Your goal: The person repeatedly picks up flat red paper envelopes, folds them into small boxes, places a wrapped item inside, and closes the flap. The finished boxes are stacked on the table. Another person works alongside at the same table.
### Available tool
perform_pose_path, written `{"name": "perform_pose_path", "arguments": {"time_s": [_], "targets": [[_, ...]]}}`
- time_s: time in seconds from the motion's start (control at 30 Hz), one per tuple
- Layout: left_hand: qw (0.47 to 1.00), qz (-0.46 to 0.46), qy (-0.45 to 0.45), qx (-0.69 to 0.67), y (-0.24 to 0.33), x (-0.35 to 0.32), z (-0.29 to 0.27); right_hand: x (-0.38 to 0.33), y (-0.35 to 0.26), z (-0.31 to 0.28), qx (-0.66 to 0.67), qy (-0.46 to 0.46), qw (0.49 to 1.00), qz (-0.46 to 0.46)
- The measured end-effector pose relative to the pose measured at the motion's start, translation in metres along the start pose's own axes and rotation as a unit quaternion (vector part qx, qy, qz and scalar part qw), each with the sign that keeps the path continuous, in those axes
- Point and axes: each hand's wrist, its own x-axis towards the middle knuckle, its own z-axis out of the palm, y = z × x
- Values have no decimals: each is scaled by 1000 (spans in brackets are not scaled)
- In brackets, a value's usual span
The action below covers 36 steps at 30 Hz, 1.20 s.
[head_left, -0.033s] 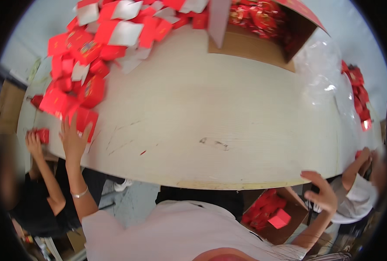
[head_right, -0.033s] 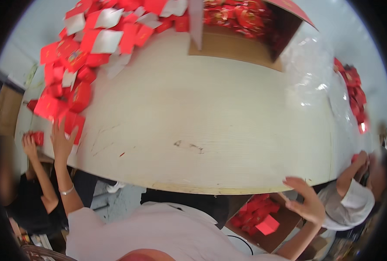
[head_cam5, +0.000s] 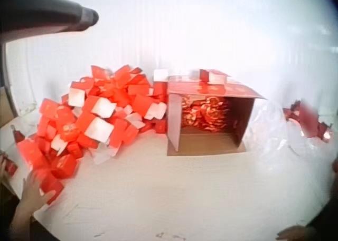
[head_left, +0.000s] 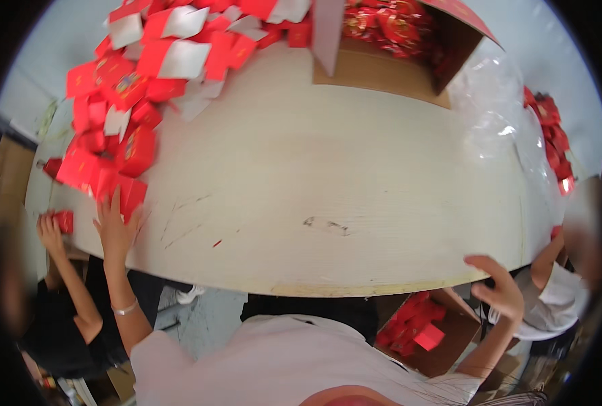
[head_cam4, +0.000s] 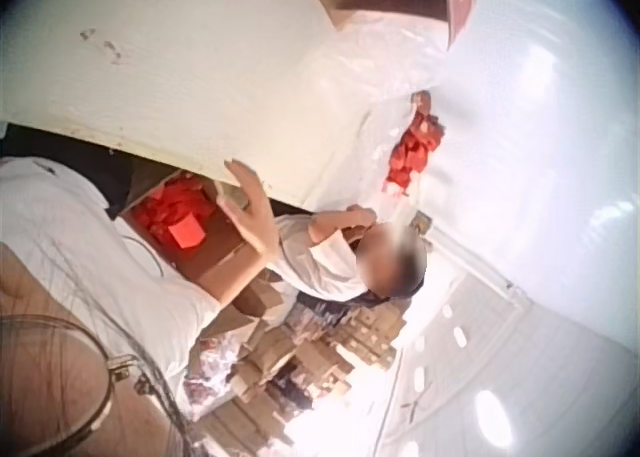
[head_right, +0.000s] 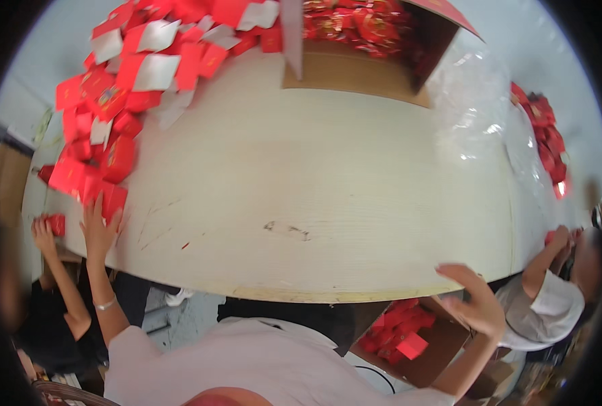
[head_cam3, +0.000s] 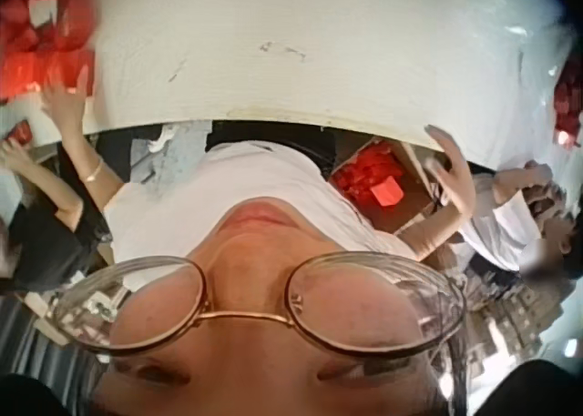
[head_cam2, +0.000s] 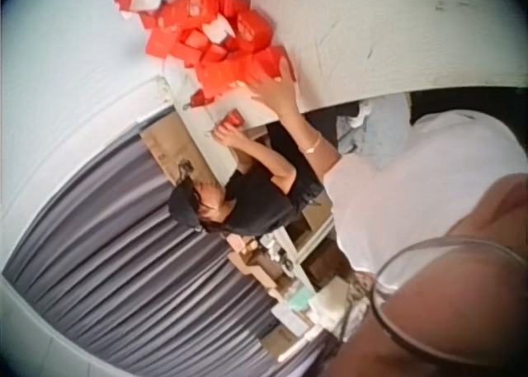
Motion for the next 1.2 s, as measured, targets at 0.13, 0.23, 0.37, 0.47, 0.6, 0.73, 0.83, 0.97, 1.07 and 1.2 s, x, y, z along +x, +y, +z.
{"name": "perform_pose_path", "arguments": {"time_s": [0.13,0.23,0.37,0.47,0.6,0.73,0.83,0.97,1.07,1.2], "targets": [[991,115,7,-73,27,-17,16,79,-1,9,123,68,988,-66],[940,278,-47,-194,60,-48,2,161,-5,12,-13,189,964,-185],[834,505,-134,-178,130,-56,-33,290,-4,1,-161,293,908,-251],[876,456,1,-157,153,-25,-44,384,5,-26,-268,393,857,-196],[864,331,-57,-374,163,-7,-39,487,-6,-60,-344,453,821,-51],[792,392,-197,-425,197,-9,-33,510,-2,-64,-383,458,802,18],[773,463,-216,-376,229,9,-38,474,0,-69,-413,430,802,-24],[754,544,-229,-287,273,11,-49,407,6,-64,-214,481,835,-161],[702,594,-290,-265,280,10,-30,344,-7,-56,141,466,857,-168],[735,518,-385,-209,282,3,-63,256,-28,-35,493,281,818,-99]]}}
